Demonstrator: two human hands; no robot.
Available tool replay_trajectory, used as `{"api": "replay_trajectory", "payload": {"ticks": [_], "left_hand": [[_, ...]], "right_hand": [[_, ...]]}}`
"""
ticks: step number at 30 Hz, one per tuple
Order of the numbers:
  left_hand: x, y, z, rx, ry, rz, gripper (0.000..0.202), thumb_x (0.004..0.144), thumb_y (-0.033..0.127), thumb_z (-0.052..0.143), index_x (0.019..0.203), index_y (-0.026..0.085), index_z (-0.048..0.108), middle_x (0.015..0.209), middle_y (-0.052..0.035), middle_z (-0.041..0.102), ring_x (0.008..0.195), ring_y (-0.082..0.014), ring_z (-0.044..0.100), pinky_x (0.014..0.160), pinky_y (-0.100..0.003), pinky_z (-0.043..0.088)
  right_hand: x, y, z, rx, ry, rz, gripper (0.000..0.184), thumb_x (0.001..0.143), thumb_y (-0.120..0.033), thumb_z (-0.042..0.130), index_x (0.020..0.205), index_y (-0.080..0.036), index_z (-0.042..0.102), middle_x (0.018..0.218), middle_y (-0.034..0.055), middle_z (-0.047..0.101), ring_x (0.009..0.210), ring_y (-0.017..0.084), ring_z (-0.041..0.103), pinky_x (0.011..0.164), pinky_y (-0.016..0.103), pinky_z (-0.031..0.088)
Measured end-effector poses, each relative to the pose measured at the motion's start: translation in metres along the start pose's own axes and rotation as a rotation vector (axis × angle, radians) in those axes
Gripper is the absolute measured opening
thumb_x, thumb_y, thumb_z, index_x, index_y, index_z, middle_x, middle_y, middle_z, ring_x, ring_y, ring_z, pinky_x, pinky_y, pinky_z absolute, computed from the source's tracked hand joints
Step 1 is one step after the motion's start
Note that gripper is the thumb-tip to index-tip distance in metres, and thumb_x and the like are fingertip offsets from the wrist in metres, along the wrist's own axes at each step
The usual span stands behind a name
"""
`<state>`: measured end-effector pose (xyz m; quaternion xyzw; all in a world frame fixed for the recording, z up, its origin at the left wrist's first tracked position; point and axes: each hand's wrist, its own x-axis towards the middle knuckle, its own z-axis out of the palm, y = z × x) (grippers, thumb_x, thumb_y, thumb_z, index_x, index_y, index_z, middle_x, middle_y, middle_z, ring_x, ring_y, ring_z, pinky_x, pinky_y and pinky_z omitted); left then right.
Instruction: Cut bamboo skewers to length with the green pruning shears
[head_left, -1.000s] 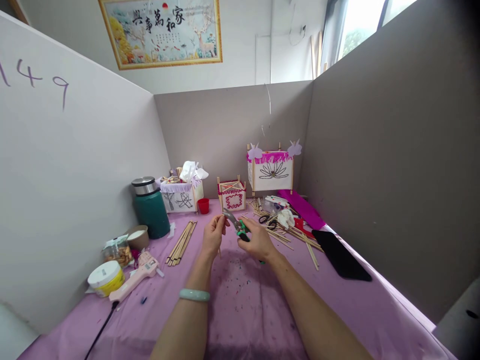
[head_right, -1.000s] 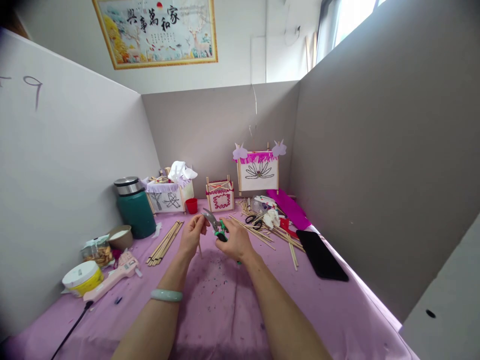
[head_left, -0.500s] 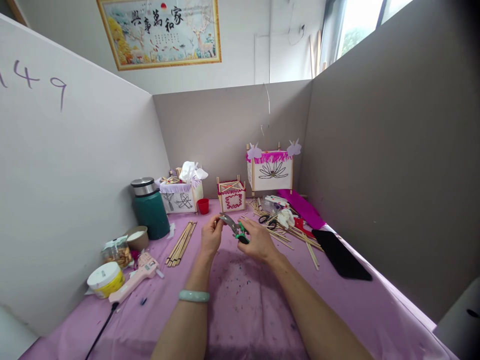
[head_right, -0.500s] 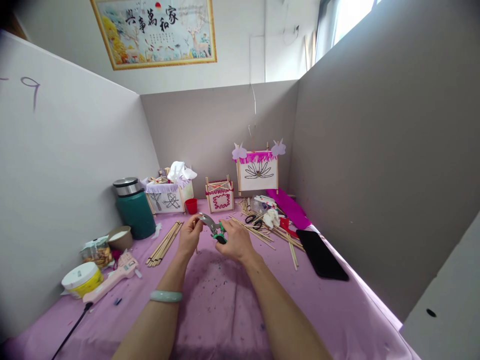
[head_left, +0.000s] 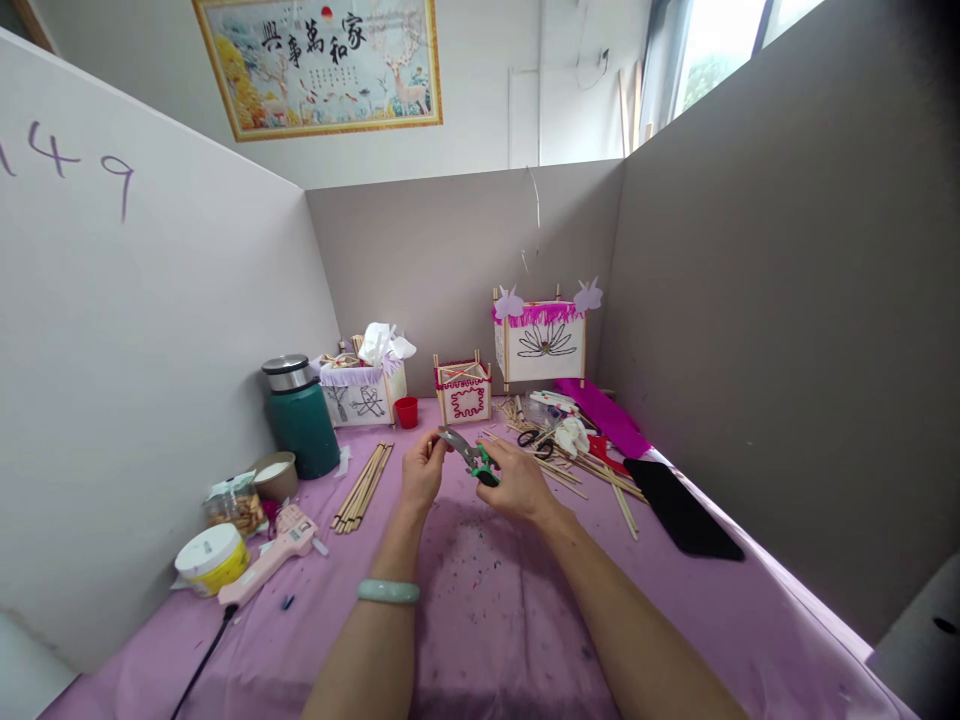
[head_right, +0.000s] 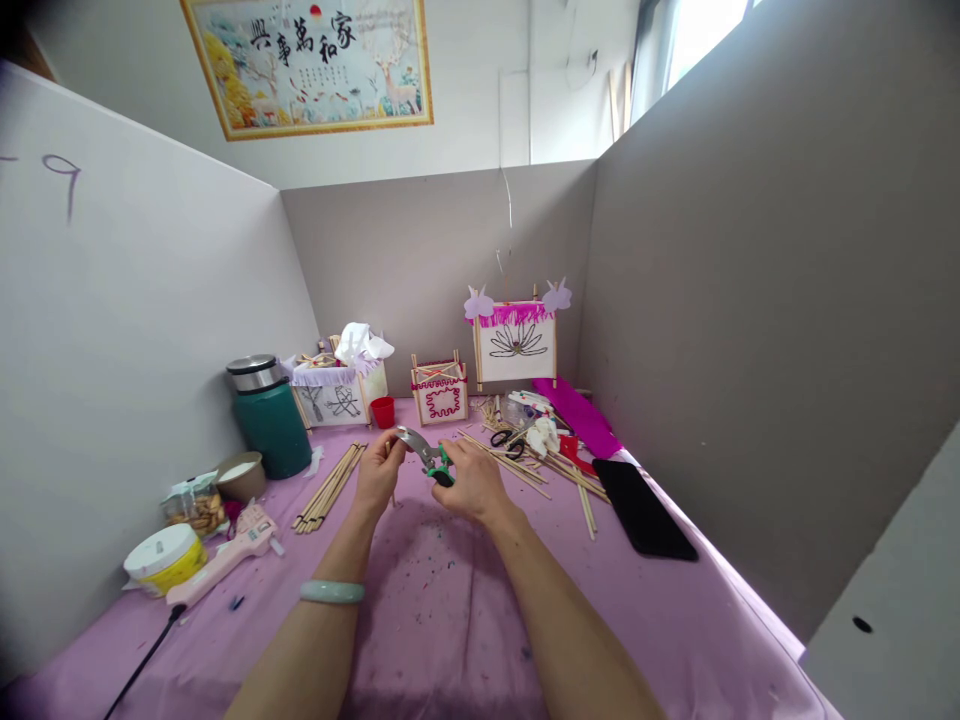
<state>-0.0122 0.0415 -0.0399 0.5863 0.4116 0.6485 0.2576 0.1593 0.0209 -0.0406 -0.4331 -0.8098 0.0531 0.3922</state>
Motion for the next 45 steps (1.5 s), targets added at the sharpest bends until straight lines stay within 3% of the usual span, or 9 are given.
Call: {"api": "replay_trajectory", "payload": {"ticks": [14, 28, 36, 41, 45], "left_hand": [[0.000, -0.002, 0.000, -0.009, -0.007, -0.020, 0.022, 0.075, 0.038, 0.061, 0.083, 0.018, 0.067, 0.061, 0.0011, 0.057, 0.055, -0.0113, 0.042, 0.054, -0.023, 0.033], [0.001, -0.011, 0.000, -0.002, -0.006, -0.005, 0.023, 0.076, 0.037, 0.062, 0.086, 0.018, 0.068, 0.062, 0.0007, 0.058, 0.058, -0.0123, 0.047, 0.058, -0.024, 0.036], [0.001, -0.009, -0.001, 0.011, 0.008, -0.022, 0.022, 0.074, 0.039, 0.062, 0.080, 0.018, 0.067, 0.062, 0.0008, 0.058, 0.059, -0.0130, 0.047, 0.059, -0.024, 0.036], [0.002, -0.010, 0.000, -0.003, -0.005, -0.025, 0.021, 0.076, 0.037, 0.061, 0.082, 0.019, 0.068, 0.062, 0.0011, 0.058, 0.058, -0.0122, 0.047, 0.058, -0.024, 0.036], [0.002, -0.013, 0.000, 0.006, -0.003, -0.022, 0.021, 0.077, 0.037, 0.060, 0.083, 0.019, 0.068, 0.063, 0.0010, 0.058, 0.058, -0.0123, 0.047, 0.059, -0.024, 0.036]], "right_hand": [[0.001, 0.003, -0.001, 0.006, -0.026, -0.003, 0.056, 0.064, -0.022, 0.062, 0.120, -0.018, 0.058, 0.112, 0.0094, 0.062, 0.103, 0.025, 0.055, 0.090, 0.036, 0.041], [0.001, 0.004, -0.002, 0.007, -0.040, 0.000, 0.056, 0.064, -0.022, 0.061, 0.120, -0.018, 0.057, 0.113, 0.0094, 0.062, 0.104, 0.025, 0.055, 0.090, 0.035, 0.041], [0.000, 0.003, -0.001, -0.023, -0.050, 0.022, 0.040, 0.065, -0.021, 0.060, 0.106, -0.021, 0.062, 0.097, 0.0058, 0.064, 0.090, 0.022, 0.057, 0.079, 0.032, 0.042], [0.001, 0.008, 0.003, -0.021, -0.009, -0.011, 0.059, 0.063, -0.022, 0.062, 0.122, -0.020, 0.056, 0.114, 0.0096, 0.061, 0.106, 0.026, 0.053, 0.092, 0.037, 0.040], [0.001, 0.008, 0.002, -0.016, -0.014, -0.006, 0.057, 0.063, -0.020, 0.062, 0.120, -0.018, 0.057, 0.116, 0.0114, 0.061, 0.108, 0.027, 0.053, 0.093, 0.038, 0.040]]}}
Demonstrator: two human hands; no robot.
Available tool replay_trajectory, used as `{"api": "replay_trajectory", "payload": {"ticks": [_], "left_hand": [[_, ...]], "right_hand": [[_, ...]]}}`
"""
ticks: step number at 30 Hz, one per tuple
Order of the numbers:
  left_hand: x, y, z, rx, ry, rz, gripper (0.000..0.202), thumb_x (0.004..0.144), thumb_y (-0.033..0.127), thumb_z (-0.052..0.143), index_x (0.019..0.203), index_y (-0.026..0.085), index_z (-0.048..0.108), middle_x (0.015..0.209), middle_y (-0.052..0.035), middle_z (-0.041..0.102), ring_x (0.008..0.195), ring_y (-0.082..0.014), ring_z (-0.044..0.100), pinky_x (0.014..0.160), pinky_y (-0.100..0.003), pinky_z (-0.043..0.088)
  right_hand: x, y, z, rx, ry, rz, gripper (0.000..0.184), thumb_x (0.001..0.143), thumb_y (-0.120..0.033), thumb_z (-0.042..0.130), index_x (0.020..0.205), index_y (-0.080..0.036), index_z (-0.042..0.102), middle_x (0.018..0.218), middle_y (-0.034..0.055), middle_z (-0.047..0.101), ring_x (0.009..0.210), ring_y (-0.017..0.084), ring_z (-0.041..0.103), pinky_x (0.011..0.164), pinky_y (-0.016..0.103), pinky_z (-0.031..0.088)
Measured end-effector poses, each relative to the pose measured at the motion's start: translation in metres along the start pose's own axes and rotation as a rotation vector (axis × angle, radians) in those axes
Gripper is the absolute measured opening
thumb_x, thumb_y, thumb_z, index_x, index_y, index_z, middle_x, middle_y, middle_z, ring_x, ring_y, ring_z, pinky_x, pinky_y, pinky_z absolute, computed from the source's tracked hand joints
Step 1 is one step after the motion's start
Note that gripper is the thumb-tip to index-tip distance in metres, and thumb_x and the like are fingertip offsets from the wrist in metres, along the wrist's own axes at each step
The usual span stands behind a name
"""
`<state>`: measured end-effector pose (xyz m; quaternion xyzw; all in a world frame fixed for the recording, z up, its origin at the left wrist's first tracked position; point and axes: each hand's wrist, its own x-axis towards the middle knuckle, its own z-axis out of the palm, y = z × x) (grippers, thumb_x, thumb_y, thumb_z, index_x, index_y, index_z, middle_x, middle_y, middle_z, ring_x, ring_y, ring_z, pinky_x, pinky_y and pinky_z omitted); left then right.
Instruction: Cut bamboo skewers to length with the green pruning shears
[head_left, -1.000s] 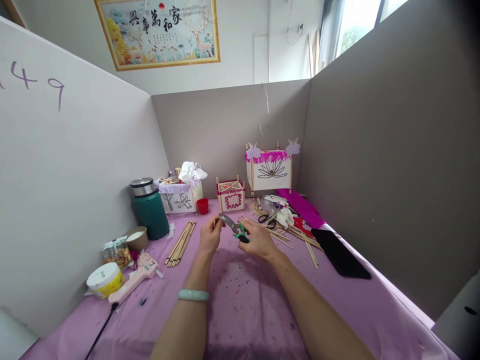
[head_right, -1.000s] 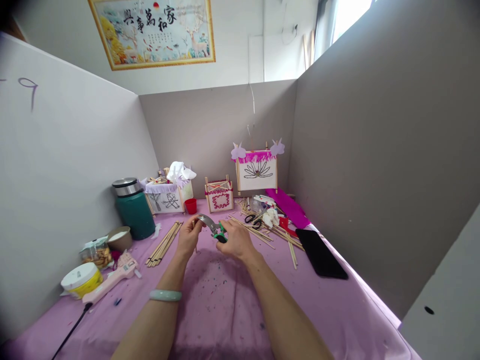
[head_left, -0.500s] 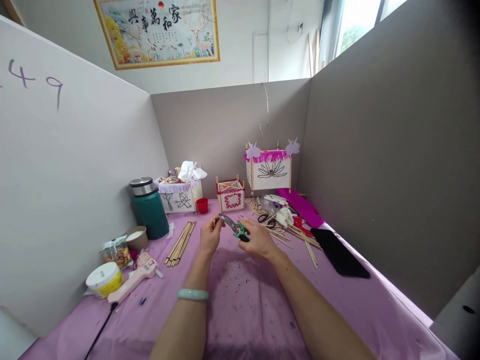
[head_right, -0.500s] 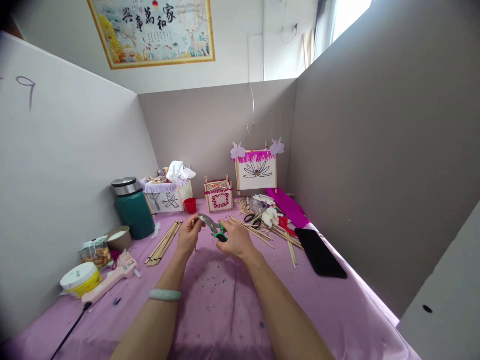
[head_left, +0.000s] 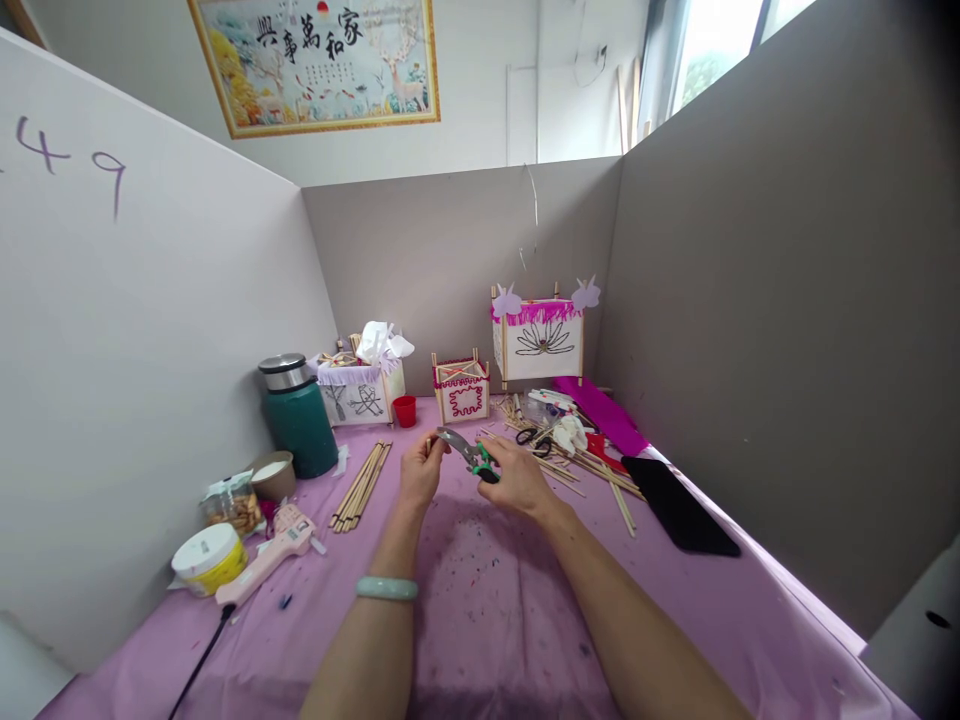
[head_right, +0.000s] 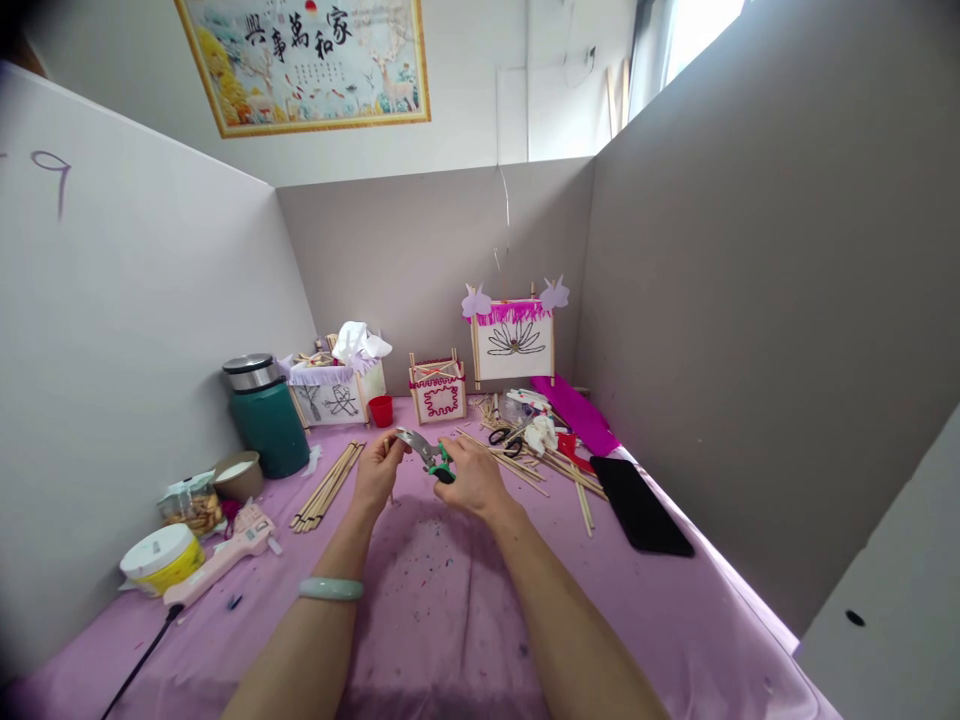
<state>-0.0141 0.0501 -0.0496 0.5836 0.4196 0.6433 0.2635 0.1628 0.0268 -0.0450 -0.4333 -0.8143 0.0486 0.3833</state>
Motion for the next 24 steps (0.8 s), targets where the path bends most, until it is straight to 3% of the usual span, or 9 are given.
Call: {"api": "replay_trajectory", "payload": {"ticks": [19, 24], "left_hand": [[-0.0001, -0.0002, -0.0019, 0.015, -0.005, 0.005, 0.025, 0.076, 0.039, 0.060, 0.084, 0.017, 0.067, 0.063, 0.0006, 0.059, 0.061, -0.0128, 0.050, 0.060, -0.024, 0.038], [-0.0012, 0.0029, -0.0021, 0.032, 0.008, -0.002, 0.022, 0.075, 0.038, 0.061, 0.078, 0.017, 0.066, 0.062, 0.0010, 0.058, 0.060, -0.0124, 0.049, 0.060, -0.024, 0.038]], "right_hand": [[0.0006, -0.0048, -0.0053, -0.023, -0.035, 0.008, 0.055, 0.064, -0.021, 0.060, 0.119, -0.016, 0.058, 0.113, 0.0105, 0.062, 0.105, 0.024, 0.054, 0.090, 0.034, 0.040], [-0.0001, -0.0077, -0.0067, -0.043, -0.065, 0.039, 0.039, 0.066, -0.020, 0.058, 0.106, -0.019, 0.060, 0.099, 0.0060, 0.063, 0.093, 0.021, 0.056, 0.080, 0.028, 0.040]]}}
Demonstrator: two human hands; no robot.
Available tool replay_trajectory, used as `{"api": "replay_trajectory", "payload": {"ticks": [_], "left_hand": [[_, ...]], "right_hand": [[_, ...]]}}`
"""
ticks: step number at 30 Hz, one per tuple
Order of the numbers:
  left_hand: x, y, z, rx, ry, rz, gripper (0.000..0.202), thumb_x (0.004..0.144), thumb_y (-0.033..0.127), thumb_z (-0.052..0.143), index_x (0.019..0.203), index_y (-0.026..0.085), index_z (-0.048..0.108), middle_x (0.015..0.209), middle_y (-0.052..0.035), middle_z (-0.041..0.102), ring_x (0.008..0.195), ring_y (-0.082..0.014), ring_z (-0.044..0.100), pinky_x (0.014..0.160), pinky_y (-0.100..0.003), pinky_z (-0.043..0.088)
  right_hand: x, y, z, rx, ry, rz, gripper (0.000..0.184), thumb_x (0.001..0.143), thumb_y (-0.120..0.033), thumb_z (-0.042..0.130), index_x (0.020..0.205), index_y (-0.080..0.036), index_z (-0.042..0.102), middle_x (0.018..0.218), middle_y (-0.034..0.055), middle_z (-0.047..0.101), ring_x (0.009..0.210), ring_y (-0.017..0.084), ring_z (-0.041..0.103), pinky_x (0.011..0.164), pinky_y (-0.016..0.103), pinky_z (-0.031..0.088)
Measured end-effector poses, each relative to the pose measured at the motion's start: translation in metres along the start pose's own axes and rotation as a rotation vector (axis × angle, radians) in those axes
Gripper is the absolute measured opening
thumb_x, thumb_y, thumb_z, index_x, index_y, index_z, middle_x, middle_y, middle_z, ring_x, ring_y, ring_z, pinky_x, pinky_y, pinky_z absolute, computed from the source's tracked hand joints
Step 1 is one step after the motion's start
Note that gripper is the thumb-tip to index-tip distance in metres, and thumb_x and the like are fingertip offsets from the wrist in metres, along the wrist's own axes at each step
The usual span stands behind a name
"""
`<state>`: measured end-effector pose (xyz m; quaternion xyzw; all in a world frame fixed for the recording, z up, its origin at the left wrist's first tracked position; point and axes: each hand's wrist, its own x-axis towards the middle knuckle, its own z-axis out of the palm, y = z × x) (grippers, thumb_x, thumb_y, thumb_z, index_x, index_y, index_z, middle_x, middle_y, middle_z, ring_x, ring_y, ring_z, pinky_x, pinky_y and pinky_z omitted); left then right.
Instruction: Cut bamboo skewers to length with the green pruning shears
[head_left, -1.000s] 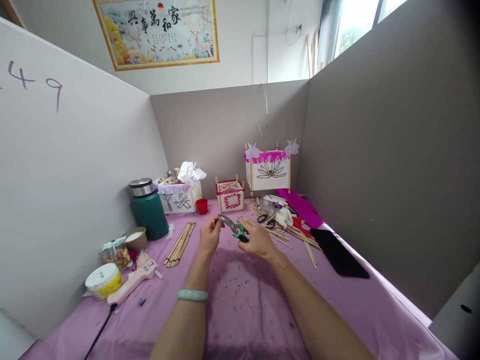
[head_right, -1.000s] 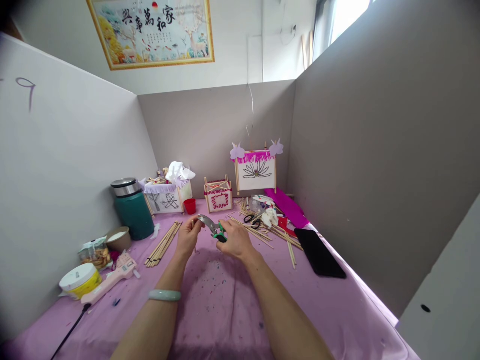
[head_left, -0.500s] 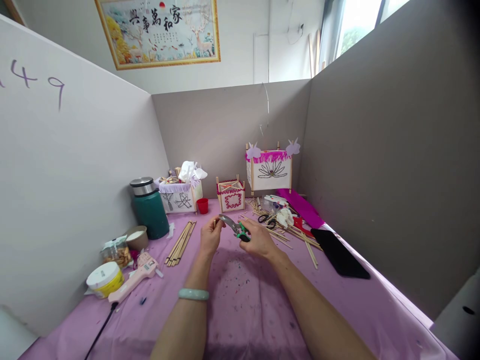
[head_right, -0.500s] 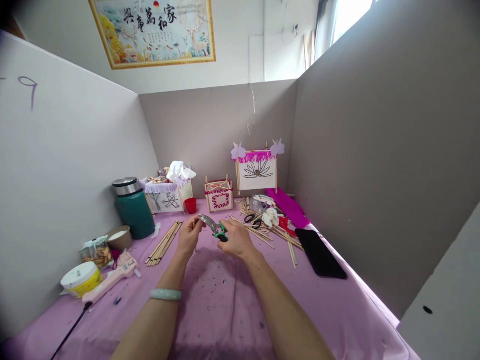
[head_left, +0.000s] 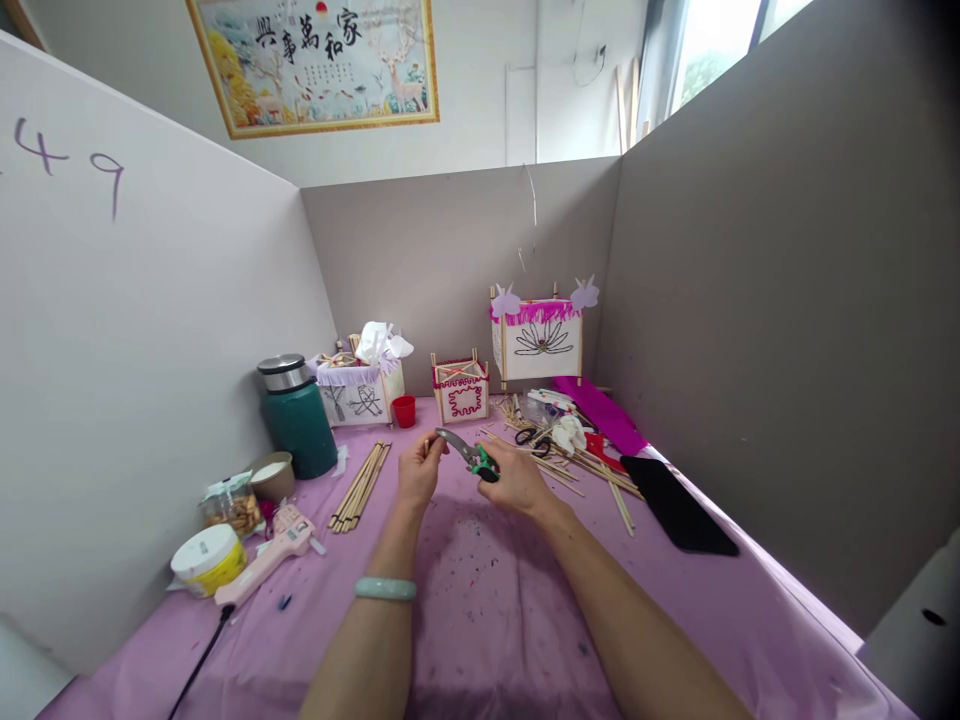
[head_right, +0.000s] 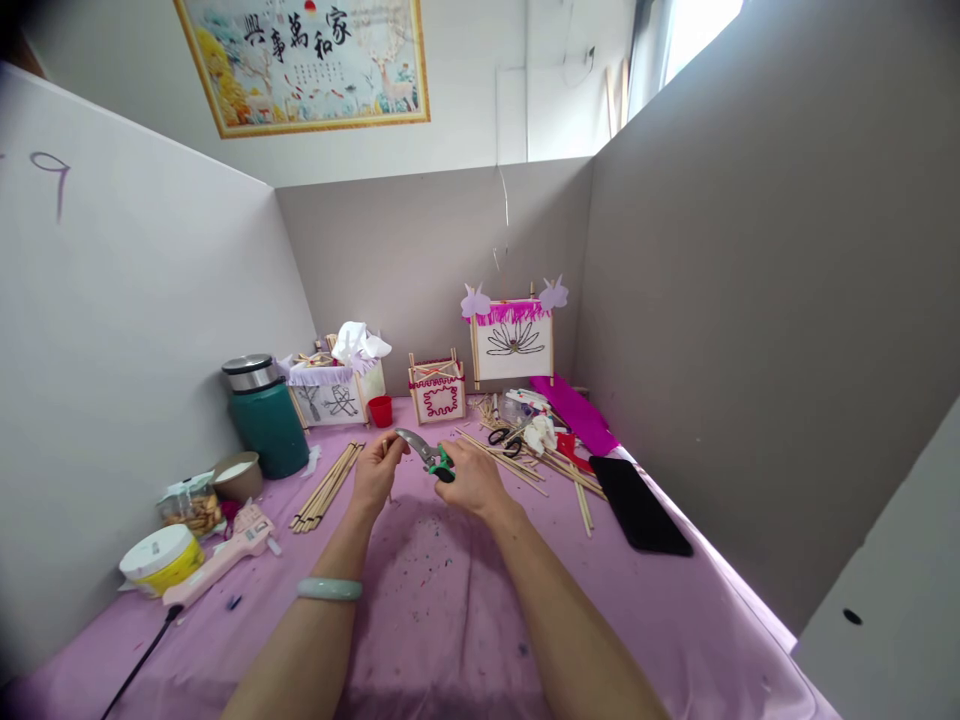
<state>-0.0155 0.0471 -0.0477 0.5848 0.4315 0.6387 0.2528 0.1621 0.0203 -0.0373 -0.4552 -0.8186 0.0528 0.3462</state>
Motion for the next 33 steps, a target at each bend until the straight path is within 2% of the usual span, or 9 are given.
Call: {"api": "replay_trajectory", "payload": {"ticks": [6, 11, 15, 17, 21, 23, 26, 29, 33], "left_hand": [[-0.001, 0.008, 0.003, -0.139, -0.033, -0.032, 0.025, 0.078, 0.040, 0.060, 0.085, 0.016, 0.064, 0.064, 0.0011, 0.058, 0.053, -0.0091, 0.043, 0.053, -0.022, 0.034], [-0.002, 0.014, 0.006, -0.350, -0.140, -0.077, 0.029, 0.081, 0.044, 0.058, 0.086, 0.016, 0.056, 0.071, -0.0023, 0.064, 0.055, -0.0092, 0.050, 0.057, -0.023, 0.041], [-0.002, 0.011, 0.009, -0.420, -0.157, -0.141, 0.032, 0.078, 0.047, 0.062, 0.082, 0.016, 0.052, 0.062, 0.0028, 0.056, 0.048, -0.0065, 0.043, 0.052, -0.021, 0.038], [-0.002, 0.009, 0.009, -0.427, -0.132, -0.167, 0.032, 0.077, 0.046, 0.065, 0.080, 0.017, 0.051, 0.058, 0.0054, 0.050, 0.045, -0.0052, 0.037, 0.049, -0.020, 0.034], [-0.003, 0.012, 0.011, -0.497, -0.121, -0.185, 0.034, 0.076, 0.046, 0.066, 0.076, 0.018, 0.048, 0.055, 0.0072, 0.044, 0.044, -0.0044, 0.032, 0.045, -0.019, 0.029], [-0.005, 0.015, 0.012, -0.556, -0.140, -0.180, 0.034, 0.077, 0.046, 0.065, 0.073, 0.018, 0.045, 0.056, 0.0072, 0.043, 0.044, -0.0041, 0.031, 0.045, -0.018, 0.028], [-0.008, 0.017, 0.015, -0.598, -0.191, -0.191, 0.034, 0.078, 0.045, 0.064, 0.071, 0.018, 0.043, 0.057, 0.0070, 0.042, 0.044, -0.0039, 0.030, 0.045, -0.018, 0.027], [-0.009, 0.015, 0.016, -0.578, -0.225, -0.183, 0.031, 0.079, 0.044, 0.063, 0.074, 0.018, 0.046, 0.060, 0.0060, 0.046, 0.047, -0.0046, 0.036, 0.048, -0.019, 0.032], [-0.008, 0.012, 0.015, -0.465, -0.240, -0.183, 0.028, 0.079, 0.042, 0.063, 0.089, 0.017, 0.057, 0.079, -0.0003, 0.060, 0.067, -0.0094, 0.055, 0.065, -0.023, 0.045]], "right_hand": [[0.002, 0.008, 0.009, -0.044, 0.014, 0.105, 0.041, 0.071, -0.027, 0.059, 0.111, -0.020, 0.058, 0.106, 0.0069, 0.062, 0.097, 0.021, 0.055, 0.082, 0.028, 0.038], [-0.003, 0.024, 0.021, -0.292, -0.055, 0.296, 0.059, 0.073, -0.054, 0.060, 0.116, -0.013, 0.058, 0.116, 0.0176, 0.058, 0.110, 0.032, 0.049, 0.090, 0.042, 0.034], [-0.007, 0.028, 0.028, -0.351, -0.148, 0.337, 0.066, 0.073, -0.063, 0.058, 0.113, -0.010, 0.062, 0.119, 0.0208, 0.057, 0.115, 0.036, 0.044, 0.093, 0.047, 0.031], [-0.006, 0.024, 0.028, -0.324, -0.113, 0.308, 0.065, 0.075, -0.065, 0.055, 0.110, -0.011, 0.065, 0.119, 0.0205, 0.057, 0.116, 0.036, 0.043, 0.095, 0.049, 0.029], [-0.001, 0.007, 0.033, -0.037, -0.034, 0.113, 0.038, 0.085, -0.049, 0.054, 0.104, -0.020, 0.069, 0.107, 0.0107, 0.064, 0.104, 0.024, 0.052, 0.091, 0.036, 0.035], [0.002, -0.002, 0.042, 0.194, -0.123, 0.084, 0.026, 0.086, -0.037, 0.056, 0.098, -0.019, 0.070, 0.093, 0.0063, 0.067, 0.083, 0.017, 0.057, 0.078, 0.028, 0.040], [0.004, -0.011, 0.058, 0.448, -0.205, 0.117, 0.014, 0.082, -0.023, 0.058, 0.083, -0.015, 0.069, 0.076, 0.0015, 0.066, 0.065, 0.012, 0.055, 0.062, 0.023, 0.039], [0.003, -0.011, 0.065, 0.460, -0.116, 0.164, 0.010, 0.080, -0.018, 0.059, 0.073, -0.015, 0.066, 0.066, -0.0007, 0.063, 0.060, 0.011, 0.052, 0.058, 0.023, 0.035], [0.001, -0.006, 0.061, 0.353, 0.015, 0.200, 0.013, 0.081, -0.020, 0.060, 0.070, -0.017, 0.066, 0.066, -0.0001, 0.064, 0.061, 0.012, 0.052, 0.060, 0.023, 0.034]]}}
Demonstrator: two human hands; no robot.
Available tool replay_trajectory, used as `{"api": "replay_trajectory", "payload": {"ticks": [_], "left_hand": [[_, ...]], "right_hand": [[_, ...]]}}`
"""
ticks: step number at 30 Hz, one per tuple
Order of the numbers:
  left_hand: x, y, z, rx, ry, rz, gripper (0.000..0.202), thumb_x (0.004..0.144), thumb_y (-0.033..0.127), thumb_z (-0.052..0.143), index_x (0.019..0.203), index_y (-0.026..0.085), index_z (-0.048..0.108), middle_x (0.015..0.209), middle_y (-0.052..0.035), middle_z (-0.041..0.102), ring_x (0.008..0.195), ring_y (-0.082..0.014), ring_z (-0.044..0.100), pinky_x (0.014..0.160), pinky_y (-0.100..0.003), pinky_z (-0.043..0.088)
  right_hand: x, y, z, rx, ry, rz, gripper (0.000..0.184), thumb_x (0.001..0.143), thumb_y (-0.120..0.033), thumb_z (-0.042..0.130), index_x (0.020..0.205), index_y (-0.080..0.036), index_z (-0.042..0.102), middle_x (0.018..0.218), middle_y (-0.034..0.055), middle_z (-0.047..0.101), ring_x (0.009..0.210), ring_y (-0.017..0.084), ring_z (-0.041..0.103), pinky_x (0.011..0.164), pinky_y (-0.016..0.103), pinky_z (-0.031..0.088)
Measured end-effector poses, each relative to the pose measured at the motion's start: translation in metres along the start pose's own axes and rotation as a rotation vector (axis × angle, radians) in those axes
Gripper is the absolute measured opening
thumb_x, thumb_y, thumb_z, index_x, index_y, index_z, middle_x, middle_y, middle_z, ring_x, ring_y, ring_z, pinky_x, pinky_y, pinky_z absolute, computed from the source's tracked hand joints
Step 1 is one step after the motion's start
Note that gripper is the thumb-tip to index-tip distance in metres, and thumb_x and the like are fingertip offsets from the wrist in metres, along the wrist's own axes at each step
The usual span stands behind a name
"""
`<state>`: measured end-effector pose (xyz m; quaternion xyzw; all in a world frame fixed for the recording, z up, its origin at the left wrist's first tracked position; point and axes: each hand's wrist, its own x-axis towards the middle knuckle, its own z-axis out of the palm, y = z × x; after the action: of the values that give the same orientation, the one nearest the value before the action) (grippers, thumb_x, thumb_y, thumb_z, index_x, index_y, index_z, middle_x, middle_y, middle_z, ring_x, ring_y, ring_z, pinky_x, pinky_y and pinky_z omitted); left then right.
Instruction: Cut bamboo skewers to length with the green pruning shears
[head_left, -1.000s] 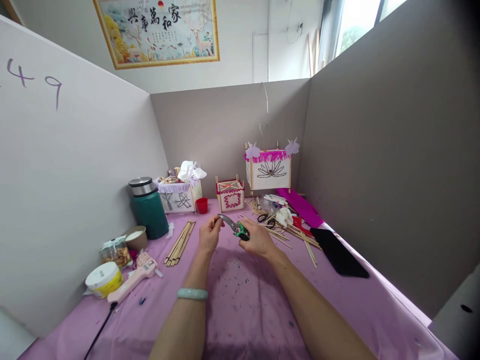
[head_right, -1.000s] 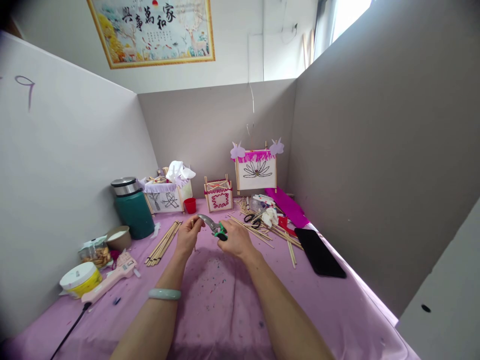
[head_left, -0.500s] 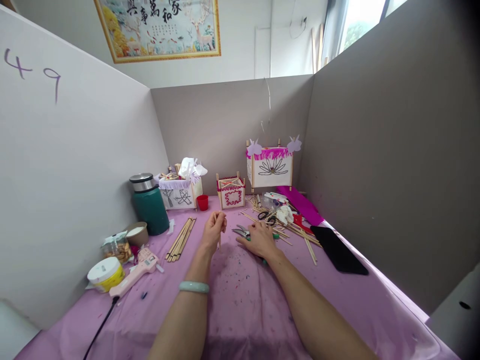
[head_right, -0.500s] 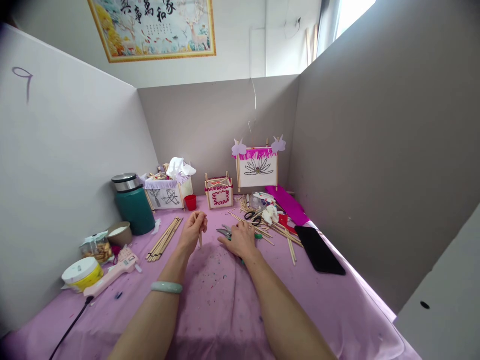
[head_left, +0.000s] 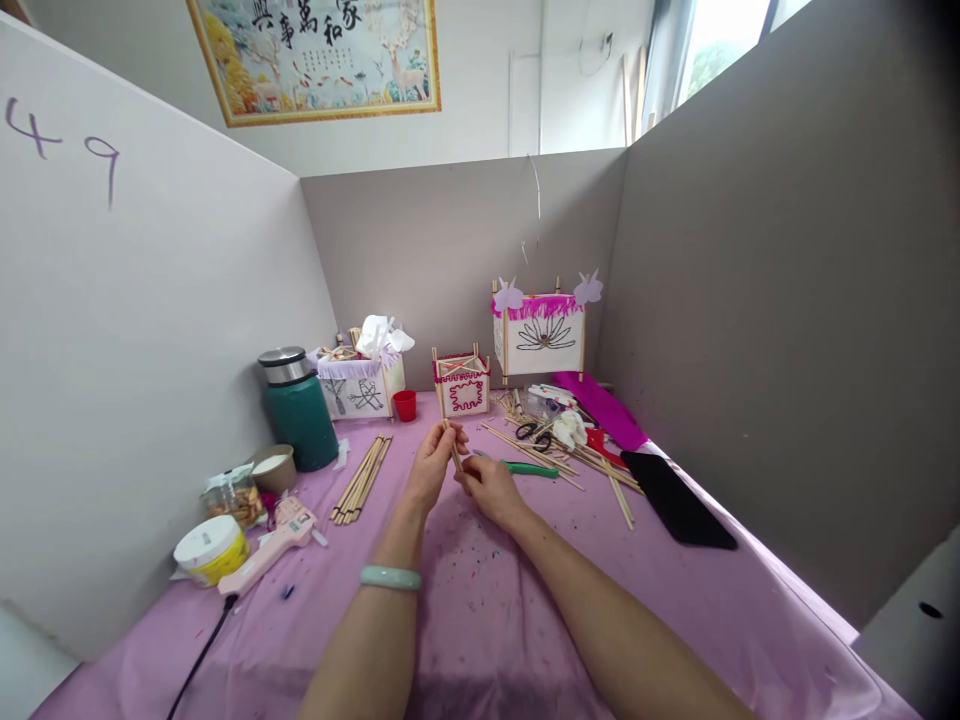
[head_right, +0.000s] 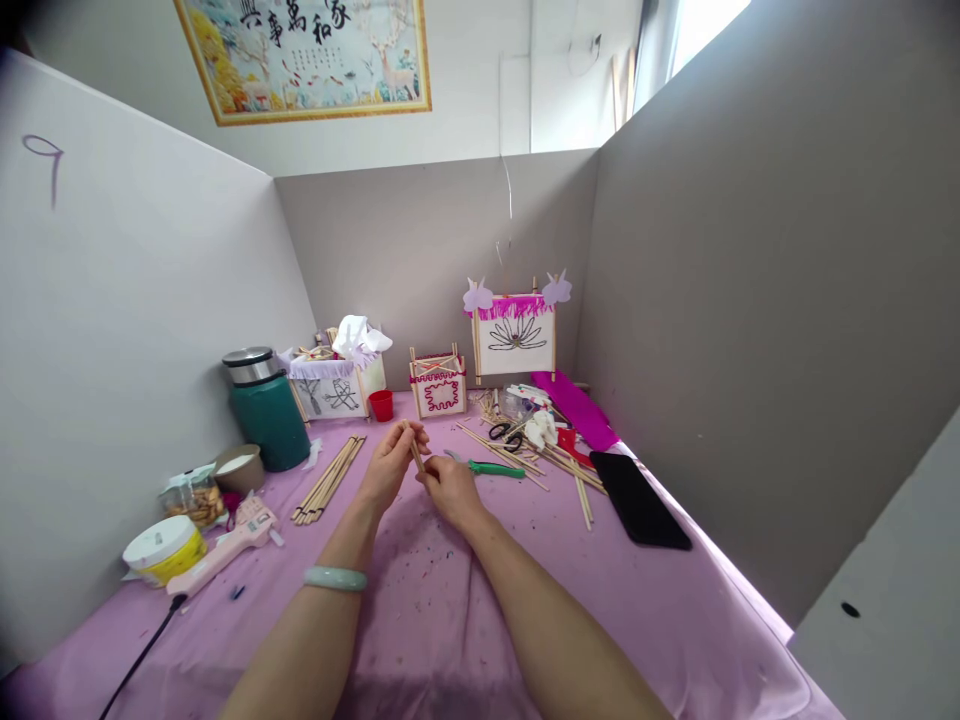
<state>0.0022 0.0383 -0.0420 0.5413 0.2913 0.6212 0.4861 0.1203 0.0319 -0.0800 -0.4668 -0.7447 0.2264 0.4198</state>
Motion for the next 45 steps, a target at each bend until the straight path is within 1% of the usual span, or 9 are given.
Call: {"api": "replay_trajectory", "payload": {"ticks": [3, 6, 11, 17, 20, 24, 29, 36, 45], "left_hand": [[-0.001, 0.002, -0.001, 0.070, -0.003, -0.040, 0.031, 0.077, 0.041, 0.063, 0.095, 0.015, 0.063, 0.084, -0.0039, 0.063, 0.073, -0.0130, 0.059, 0.070, -0.026, 0.047], [-0.003, 0.004, 0.001, 0.097, 0.007, -0.058, 0.033, 0.076, 0.040, 0.064, 0.095, 0.014, 0.066, 0.081, -0.0042, 0.063, 0.071, -0.0134, 0.060, 0.068, -0.027, 0.048], [-0.005, 0.007, 0.004, 0.068, 0.043, -0.092, 0.039, 0.073, 0.043, 0.067, 0.098, 0.014, 0.066, 0.081, -0.0049, 0.066, 0.067, -0.0137, 0.062, 0.068, -0.028, 0.050], [-0.006, 0.008, 0.004, 0.032, 0.042, -0.117, 0.041, 0.070, 0.045, 0.070, 0.093, 0.012, 0.067, 0.080, -0.0072, 0.069, 0.066, -0.0149, 0.064, 0.070, -0.031, 0.051], [-0.005, 0.008, 0.003, 0.034, 0.023, -0.109, 0.039, 0.070, 0.046, 0.070, 0.091, 0.012, 0.067, 0.079, -0.0066, 0.069, 0.065, -0.0146, 0.064, 0.070, -0.031, 0.051], [-0.004, 0.007, 0.001, 0.042, 0.023, -0.069, 0.037, 0.072, 0.044, 0.069, 0.092, 0.013, 0.067, 0.079, -0.0055, 0.068, 0.066, -0.0142, 0.064, 0.069, -0.030, 0.051], [-0.002, 0.006, -0.002, 0.055, 0.014, -0.146, 0.038, 0.068, 0.044, 0.072, 0.089, 0.013, 0.067, 0.077, -0.0057, 0.068, 0.063, -0.0145, 0.064, 0.066, -0.029, 0.051], [-0.002, 0.007, -0.003, 0.044, 0.014, -0.160, 0.039, 0.067, 0.045, 0.073, 0.089, 0.013, 0.068, 0.077, -0.0062, 0.068, 0.063, -0.0145, 0.063, 0.065, -0.028, 0.050], [-0.003, 0.011, -0.002, 0.020, 0.032, -0.139, 0.047, 0.070, 0.048, 0.071, 0.101, 0.013, 0.067, 0.082, -0.0071, 0.069, 0.064, -0.0145, 0.064, 0.067, -0.030, 0.051]], "right_hand": [[0.000, 0.002, -0.003, -0.047, -0.025, 0.035, 0.013, 0.082, -0.022, 0.060, 0.072, -0.018, 0.068, 0.066, 0.0000, 0.065, 0.061, 0.012, 0.054, 0.059, 0.023, 0.034], [-0.001, 0.003, -0.004, -0.146, -0.069, 0.035, 0.014, 0.082, -0.028, 0.060, 0.076, -0.021, 0.070, 0.070, 0.0000, 0.068, 0.063, 0.013, 0.057, 0.058, 0.023, 0.034], [-0.002, 0.001, -0.008, -0.284, -0.130, 0.036, 0.019, 0.085, -0.035, 0.057, 0.082, -0.025, 0.073, 0.077, -0.0006, 0.071, 0.070, 0.015, 0.061, 0.059, 0.024, 0.034], [-0.001, 0.003, -0.011, -0.370, -0.190, 0.009, 0.022, 0.086, -0.037, 0.054, 0.086, -0.026, 0.073, 0.082, 0.0001, 0.072, 0.073, 0.016, 0.062, 0.060, 0.025, 0.035], [-0.001, 0.001, -0.012, -0.396, -0.188, -0.015, 0.024, 0.088, -0.038, 0.053, 0.086, -0.025, 0.073, 0.083, 0.0007, 0.072, 0.074, 0.016, 0.062, 0.061, 0.025, 0.035], [0.000, -0.004, -0.011, -0.399, -0.140, -0.051, 0.024, 0.088, -0.035, 0.052, 0.085, -0.024, 0.073, 0.085, 0.0012, 0.072, 0.077, 0.016, 0.062, 0.063, 0.025, 0.036], [0.000, -0.006, -0.008, -0.371, -0.209, -0.028, 0.024, 0.088, -0.033, 0.052, 0.082, -0.023, 0.073, 0.081, 0.0012, 0.072, 0.074, 0.015, 0.062, 0.063, 0.025, 0.037], [0.000, -0.007, -0.010, -0.372, -0.234, -0.012, 0.026, 0.088, -0.033, 0.050, 0.085, -0.023, 0.074, 0.083, 0.0026, 0.071, 0.075, 0.016, 0.061, 0.065, 0.025, 0.038], [0.001, -0.008, -0.010, -0.377, -0.240, -0.021, 0.026, 0.089, -0.033, 0.050, 0.083, -0.022, 0.073, 0.083, 0.0029, 0.072, 0.077, 0.016, 0.062, 0.063, 0.024, 0.037]]}}
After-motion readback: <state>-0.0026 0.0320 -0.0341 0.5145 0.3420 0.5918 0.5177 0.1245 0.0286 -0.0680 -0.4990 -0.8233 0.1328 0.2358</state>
